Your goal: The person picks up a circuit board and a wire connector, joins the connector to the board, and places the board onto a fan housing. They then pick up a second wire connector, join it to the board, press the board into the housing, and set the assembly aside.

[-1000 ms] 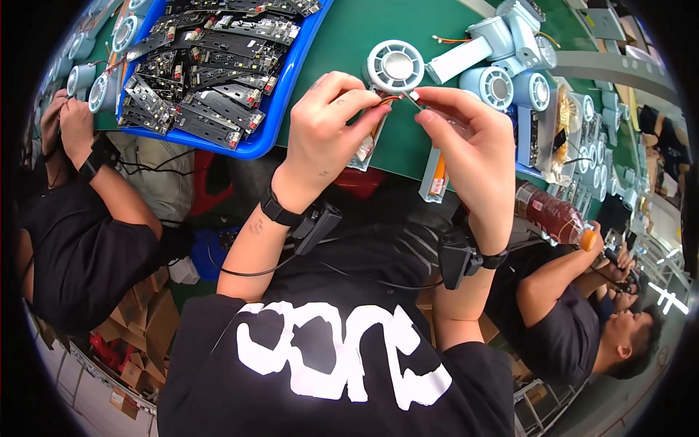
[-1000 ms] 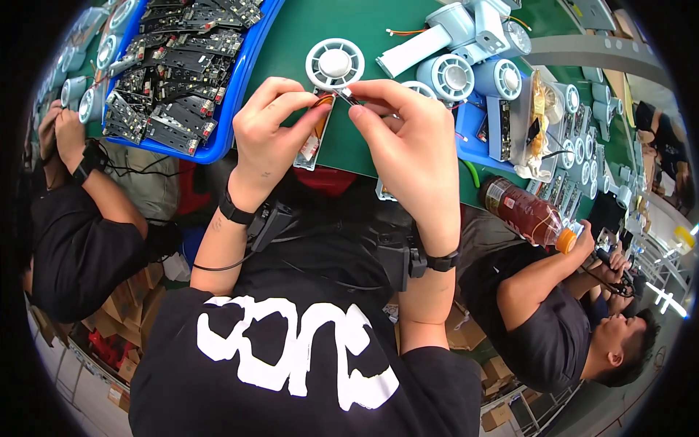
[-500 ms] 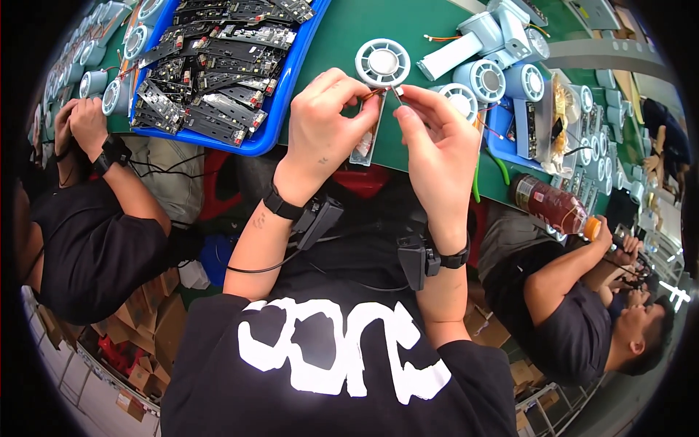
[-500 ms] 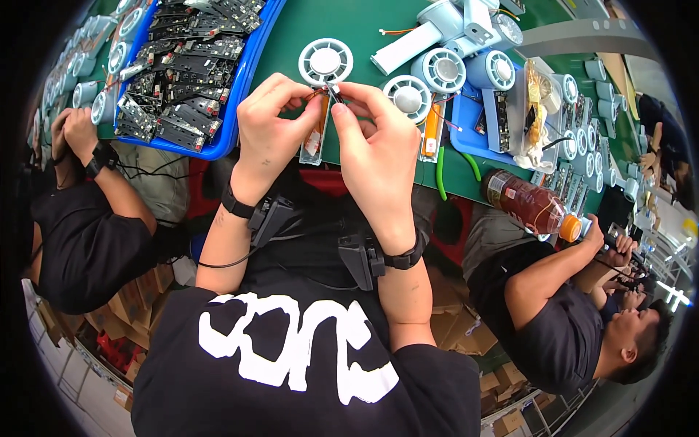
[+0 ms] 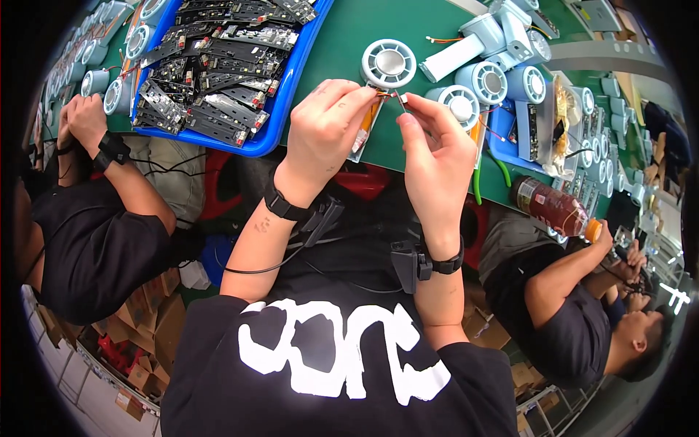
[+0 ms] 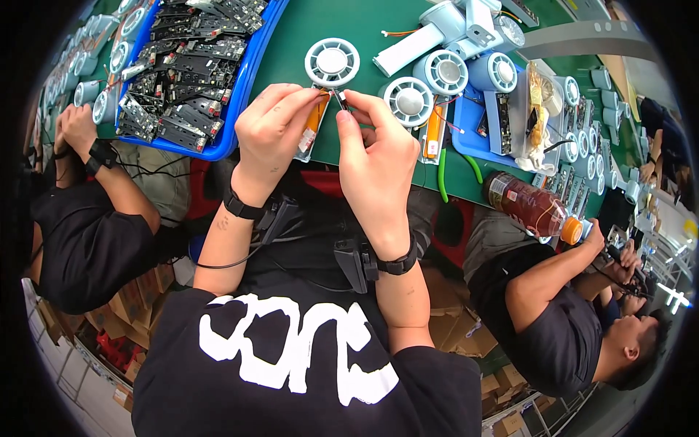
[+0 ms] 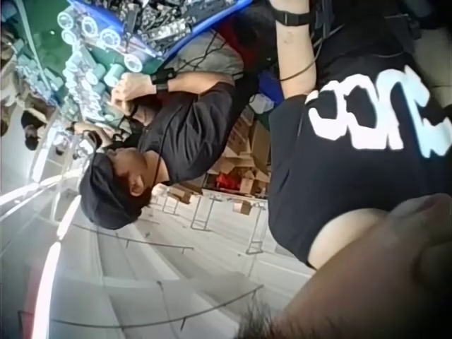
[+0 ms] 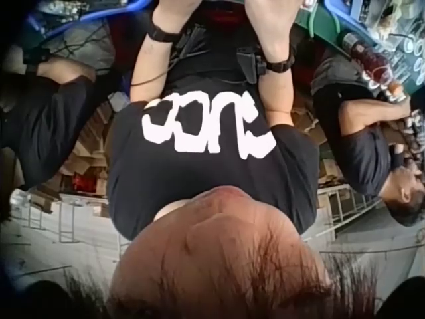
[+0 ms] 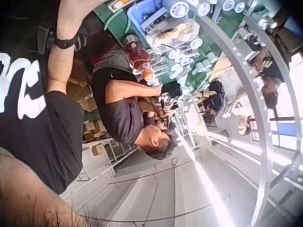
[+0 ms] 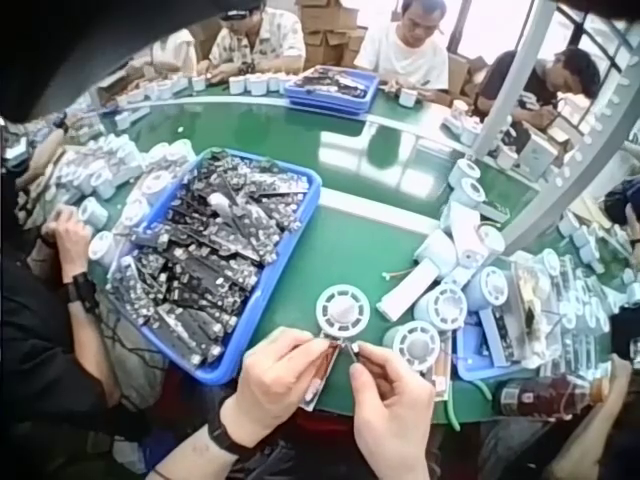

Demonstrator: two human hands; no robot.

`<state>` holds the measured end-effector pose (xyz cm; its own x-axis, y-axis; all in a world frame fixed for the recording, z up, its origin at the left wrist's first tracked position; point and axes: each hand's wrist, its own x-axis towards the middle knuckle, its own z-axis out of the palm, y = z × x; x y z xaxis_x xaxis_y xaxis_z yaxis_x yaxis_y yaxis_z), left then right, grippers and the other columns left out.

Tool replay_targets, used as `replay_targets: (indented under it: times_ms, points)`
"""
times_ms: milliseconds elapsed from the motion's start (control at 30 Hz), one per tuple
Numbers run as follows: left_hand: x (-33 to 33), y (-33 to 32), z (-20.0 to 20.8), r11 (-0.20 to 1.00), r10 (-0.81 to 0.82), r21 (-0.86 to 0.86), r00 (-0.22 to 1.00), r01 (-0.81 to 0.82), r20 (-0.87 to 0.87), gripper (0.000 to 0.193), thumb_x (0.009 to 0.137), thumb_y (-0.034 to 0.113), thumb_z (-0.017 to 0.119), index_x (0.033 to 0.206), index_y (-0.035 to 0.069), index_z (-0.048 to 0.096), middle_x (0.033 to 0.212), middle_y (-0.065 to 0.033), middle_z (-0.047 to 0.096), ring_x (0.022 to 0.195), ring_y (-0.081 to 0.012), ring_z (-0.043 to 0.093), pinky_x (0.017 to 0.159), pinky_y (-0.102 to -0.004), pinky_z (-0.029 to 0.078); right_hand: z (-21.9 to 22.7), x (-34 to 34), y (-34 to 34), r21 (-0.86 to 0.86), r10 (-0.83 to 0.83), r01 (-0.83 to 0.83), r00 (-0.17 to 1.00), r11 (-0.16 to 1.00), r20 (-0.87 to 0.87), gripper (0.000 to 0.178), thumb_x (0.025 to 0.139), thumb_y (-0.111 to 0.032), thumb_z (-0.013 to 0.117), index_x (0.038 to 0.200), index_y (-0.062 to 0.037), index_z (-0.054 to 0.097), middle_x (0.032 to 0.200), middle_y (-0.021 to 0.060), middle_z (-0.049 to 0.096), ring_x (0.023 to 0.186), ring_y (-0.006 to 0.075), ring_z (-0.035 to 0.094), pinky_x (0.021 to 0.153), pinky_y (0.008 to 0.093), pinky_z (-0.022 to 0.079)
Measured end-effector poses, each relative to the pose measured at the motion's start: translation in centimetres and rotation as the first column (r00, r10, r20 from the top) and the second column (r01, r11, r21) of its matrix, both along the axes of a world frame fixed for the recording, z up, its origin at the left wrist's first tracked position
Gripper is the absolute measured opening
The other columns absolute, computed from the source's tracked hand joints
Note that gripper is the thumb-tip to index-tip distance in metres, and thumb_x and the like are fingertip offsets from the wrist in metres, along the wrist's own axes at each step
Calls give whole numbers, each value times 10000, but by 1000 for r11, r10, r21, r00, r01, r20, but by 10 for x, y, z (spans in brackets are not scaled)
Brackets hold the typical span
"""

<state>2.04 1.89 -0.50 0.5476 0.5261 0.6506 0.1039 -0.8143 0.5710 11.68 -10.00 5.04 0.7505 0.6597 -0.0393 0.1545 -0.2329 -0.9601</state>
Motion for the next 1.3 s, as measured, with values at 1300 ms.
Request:
replay_targets:
  times_ms: [1300]
  points:
    - [7,0,7,971,32,-236,998,-42,-45,157,822,-11,759,975,1,721,870,-96,684,719,-217,683,610,-290,534,-15,-7,10,39,-6,9,997,999,-78,205,946,16,662,1144,66,650,1000,81,706,868,90,656,729,230,524]
